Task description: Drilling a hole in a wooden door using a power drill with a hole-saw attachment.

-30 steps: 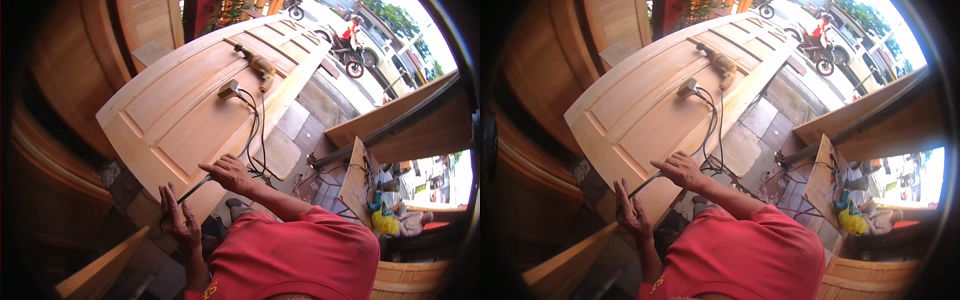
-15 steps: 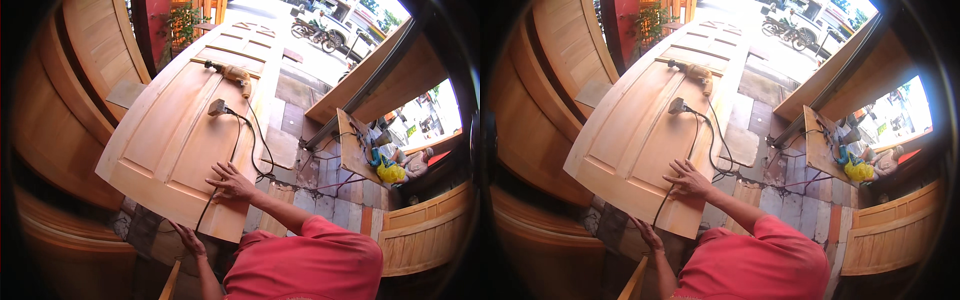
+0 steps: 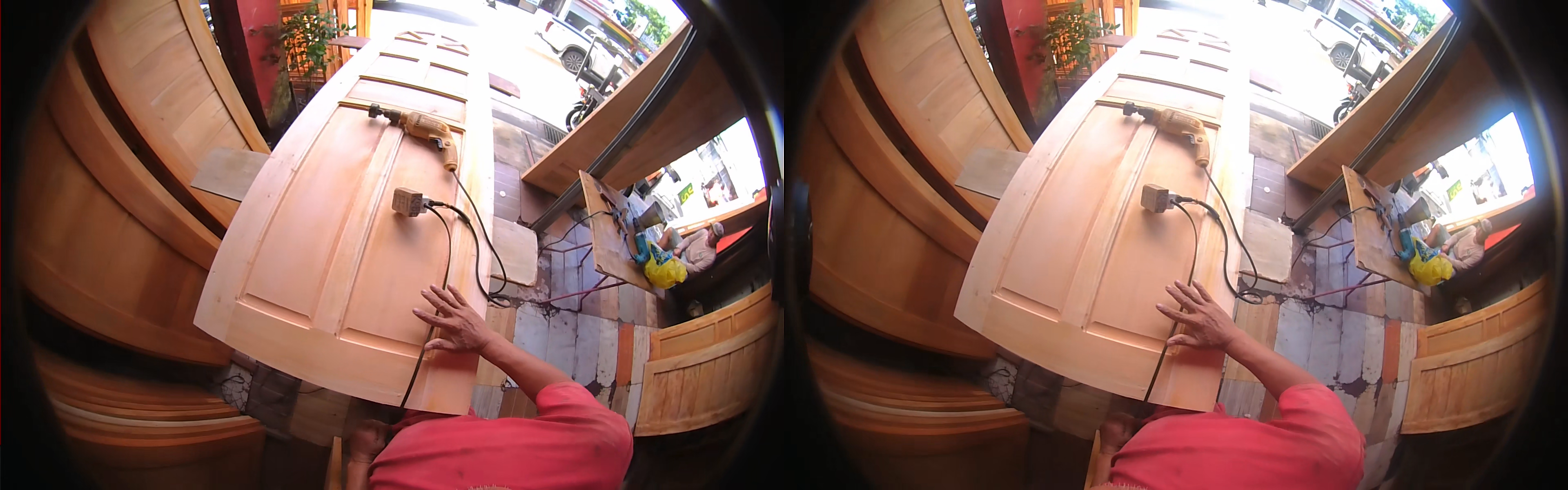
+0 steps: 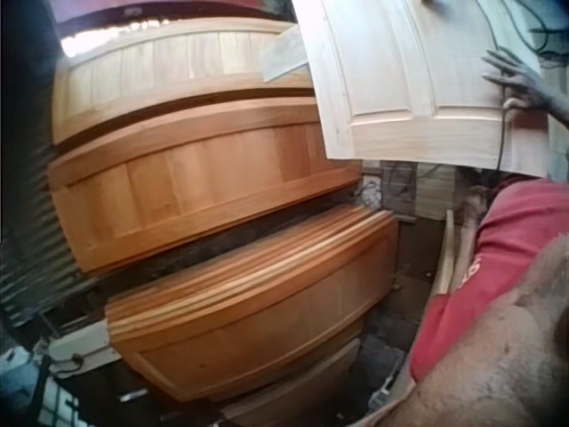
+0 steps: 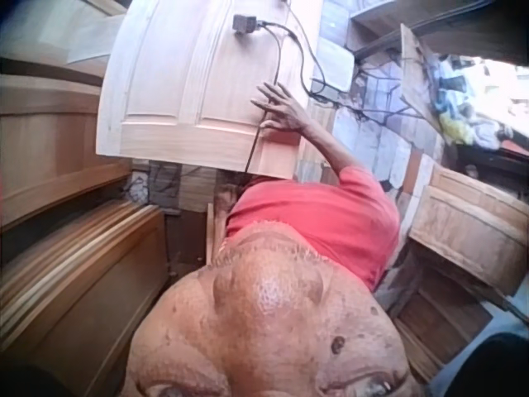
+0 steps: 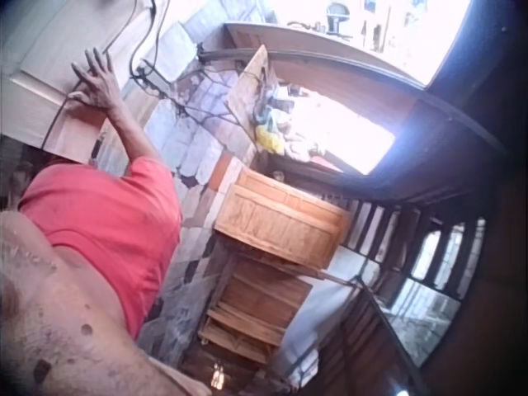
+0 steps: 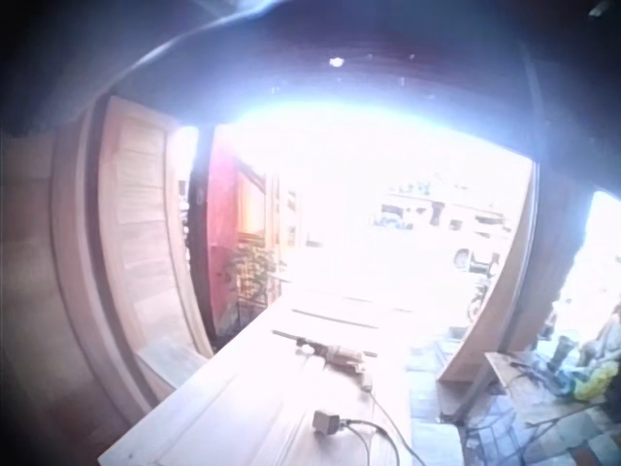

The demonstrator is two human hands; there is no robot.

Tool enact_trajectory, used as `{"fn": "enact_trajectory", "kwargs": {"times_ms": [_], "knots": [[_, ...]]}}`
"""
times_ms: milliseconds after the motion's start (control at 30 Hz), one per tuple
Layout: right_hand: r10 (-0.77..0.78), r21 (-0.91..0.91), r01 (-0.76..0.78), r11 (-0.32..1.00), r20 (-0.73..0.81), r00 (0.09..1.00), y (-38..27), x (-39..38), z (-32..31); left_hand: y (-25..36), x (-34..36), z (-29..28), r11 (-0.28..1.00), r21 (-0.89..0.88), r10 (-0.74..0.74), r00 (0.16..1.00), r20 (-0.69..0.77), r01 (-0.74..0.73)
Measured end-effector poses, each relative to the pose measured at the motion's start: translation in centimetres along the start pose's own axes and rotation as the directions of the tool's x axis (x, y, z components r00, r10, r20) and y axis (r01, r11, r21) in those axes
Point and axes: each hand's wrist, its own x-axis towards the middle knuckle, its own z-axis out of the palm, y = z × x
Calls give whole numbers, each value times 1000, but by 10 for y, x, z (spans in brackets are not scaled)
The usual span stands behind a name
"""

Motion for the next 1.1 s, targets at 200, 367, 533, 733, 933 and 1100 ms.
{"fn": "enact_trajectory", "kwargs": {"times_ms": [200, 367, 533, 733, 933, 1100], "knots": [[92, -104, -91, 990, 6, 996, -1, -2, 5, -10, 49, -43, 977, 194, -13, 930, -368, 91], [138, -87, -156, 984, -186, 973, -20, -2, 3, -31, 72, -68, 986, 126, 137, 971, -194, -114], [209, 41, -205, 978, -232, 950, -114, 30, 28, -65, 73, -87, 965, -35, 263, 963, 62, -262], [372, -68, -385, 921, -150, 916, -179, 83, 64, -112, 89, -123, 931, -99, 362, 855, 371, -351], [540, -60, -591, 805, -340, 770, -174, 80, 74, -187, 60, -174, 983, 19, 158, 885, 437, -185], [559, -65, -664, 745, -483, 674, -156, 72, 82, -316, 3, -192, 964, 179, -257, 870, 421, 198]]}}
